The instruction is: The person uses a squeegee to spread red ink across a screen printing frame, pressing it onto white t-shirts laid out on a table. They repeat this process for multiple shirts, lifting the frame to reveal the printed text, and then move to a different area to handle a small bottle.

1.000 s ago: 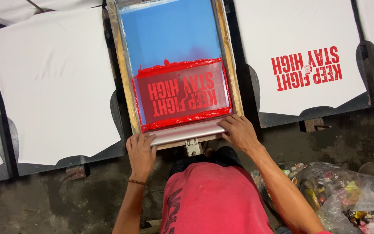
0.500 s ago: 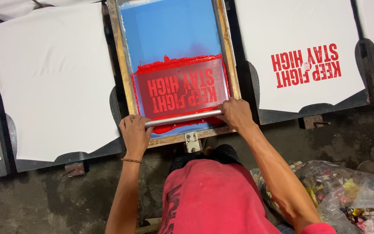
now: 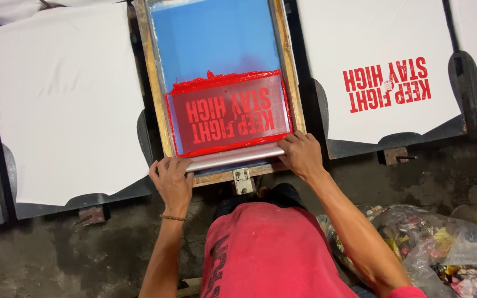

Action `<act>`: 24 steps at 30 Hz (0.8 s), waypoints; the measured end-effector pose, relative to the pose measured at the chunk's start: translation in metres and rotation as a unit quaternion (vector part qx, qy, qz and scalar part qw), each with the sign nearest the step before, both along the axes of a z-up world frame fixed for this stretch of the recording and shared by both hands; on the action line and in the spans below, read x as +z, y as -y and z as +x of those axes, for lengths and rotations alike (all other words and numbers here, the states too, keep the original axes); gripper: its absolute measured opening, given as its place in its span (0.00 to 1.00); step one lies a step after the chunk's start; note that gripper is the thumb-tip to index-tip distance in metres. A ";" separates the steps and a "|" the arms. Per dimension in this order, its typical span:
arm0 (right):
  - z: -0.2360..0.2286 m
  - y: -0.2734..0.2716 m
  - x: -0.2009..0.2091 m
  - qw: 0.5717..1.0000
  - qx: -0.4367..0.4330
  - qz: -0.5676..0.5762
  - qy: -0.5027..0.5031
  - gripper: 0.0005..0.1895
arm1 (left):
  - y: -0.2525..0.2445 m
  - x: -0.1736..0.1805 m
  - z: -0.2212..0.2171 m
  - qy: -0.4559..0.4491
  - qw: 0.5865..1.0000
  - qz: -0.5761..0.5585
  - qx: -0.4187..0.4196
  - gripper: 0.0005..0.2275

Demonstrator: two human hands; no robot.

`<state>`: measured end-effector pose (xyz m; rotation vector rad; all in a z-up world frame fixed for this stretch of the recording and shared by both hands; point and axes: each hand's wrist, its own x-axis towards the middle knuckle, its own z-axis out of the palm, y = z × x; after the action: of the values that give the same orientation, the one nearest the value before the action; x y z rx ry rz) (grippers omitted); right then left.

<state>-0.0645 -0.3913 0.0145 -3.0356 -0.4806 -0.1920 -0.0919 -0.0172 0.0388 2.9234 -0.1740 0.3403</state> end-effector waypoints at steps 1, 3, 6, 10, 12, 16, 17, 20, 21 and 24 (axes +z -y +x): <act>-0.004 0.000 -0.008 1.000 0.002 0.000 0.000 0.15 | 0.001 -0.008 -0.003 0.000 1.000 0.000 0.002 0.14; -0.016 0.001 -0.024 1.000 0.003 0.010 0.024 0.22 | 0.003 -0.023 -0.011 0.016 1.000 -0.022 0.003 0.14; -0.035 0.008 -0.069 0.997 0.019 0.015 0.080 0.06 | 0.013 -0.016 -0.026 0.027 0.998 -0.061 0.012 0.11; -0.046 0.005 -0.064 0.996 0.022 0.021 0.078 0.07 | 0.010 -0.026 -0.032 0.027 0.998 -0.050 0.016 0.12; -0.048 0.005 -0.062 0.998 0.017 0.028 0.055 0.06 | 0.013 -0.015 -0.031 0.019 0.996 -0.088 0.016 0.09; -0.038 0.005 -0.045 0.999 0.019 0.024 0.039 0.06 | -0.004 -0.039 -0.024 0.012 0.999 -0.038 0.002 0.14; -0.035 0.007 -0.047 0.999 0.016 0.014 0.033 0.05 | -0.005 -0.038 -0.020 0.003 1.000 -0.026 0.003 0.14; -0.026 0.003 -0.024 1.000 0.013 0.012 0.025 0.04 | -0.001 -0.013 -0.010 0.003 0.999 -0.042 0.001 0.11; -0.022 0.001 -0.012 0.999 0.011 0.020 0.022 0.04 | 0.002 -0.002 -0.006 0.011 0.997 -0.071 -0.003 0.09; -0.019 0.005 -0.033 0.998 0.010 -0.004 0.056 0.11 | -0.002 -0.025 -0.012 0.022 0.999 -0.036 0.004 0.12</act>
<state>-0.0837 -0.3964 -0.0186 -3.0386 -0.5214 -0.3615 -0.1036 -0.0154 0.0138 2.8480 -0.1519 0.4038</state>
